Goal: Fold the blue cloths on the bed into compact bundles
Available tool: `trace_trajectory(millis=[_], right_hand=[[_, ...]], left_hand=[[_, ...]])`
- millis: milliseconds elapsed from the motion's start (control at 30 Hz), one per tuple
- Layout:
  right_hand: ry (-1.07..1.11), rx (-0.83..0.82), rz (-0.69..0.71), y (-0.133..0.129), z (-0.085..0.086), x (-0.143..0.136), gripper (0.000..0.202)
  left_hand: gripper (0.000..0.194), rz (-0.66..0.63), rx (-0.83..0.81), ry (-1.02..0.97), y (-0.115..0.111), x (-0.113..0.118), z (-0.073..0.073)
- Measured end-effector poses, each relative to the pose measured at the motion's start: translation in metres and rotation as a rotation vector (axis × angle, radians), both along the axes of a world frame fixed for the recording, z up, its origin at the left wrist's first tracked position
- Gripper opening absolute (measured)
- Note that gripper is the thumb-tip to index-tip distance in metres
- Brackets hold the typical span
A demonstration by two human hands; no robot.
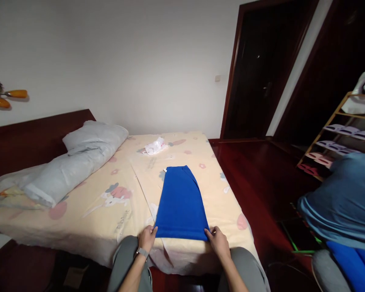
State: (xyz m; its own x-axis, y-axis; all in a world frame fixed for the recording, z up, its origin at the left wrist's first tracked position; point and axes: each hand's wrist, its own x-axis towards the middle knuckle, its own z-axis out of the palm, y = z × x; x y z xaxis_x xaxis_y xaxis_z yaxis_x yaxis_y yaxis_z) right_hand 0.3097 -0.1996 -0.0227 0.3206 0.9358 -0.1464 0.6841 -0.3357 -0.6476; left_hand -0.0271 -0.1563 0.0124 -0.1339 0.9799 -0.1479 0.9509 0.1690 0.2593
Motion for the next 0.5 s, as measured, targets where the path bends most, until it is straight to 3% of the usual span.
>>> trace_trajectory(millis=[167,300,400,500], right_hand=[[-0.106,0.054,0.043,-0.017,0.01,-0.006,0.025],[-0.185,0.147,0.168,-0.024,0.019,-0.006,0.03],[-0.212,0.15,0.374,-0.028,0.019,-0.002,0.052],[-0.226,0.104,0.404,-0.028,0.017,0.002,0.068]], left_hand=[[0.03,-0.081,0.083,0.064,-0.017,0.0,0.006],[0.035,-0.347,0.18,-0.015,-0.025,-0.007,0.01],[0.049,-0.505,0.084,-0.059,-0.026,-0.015,0.009],[0.057,-0.495,0.052,-0.081,-0.022,-0.021,0.004]])
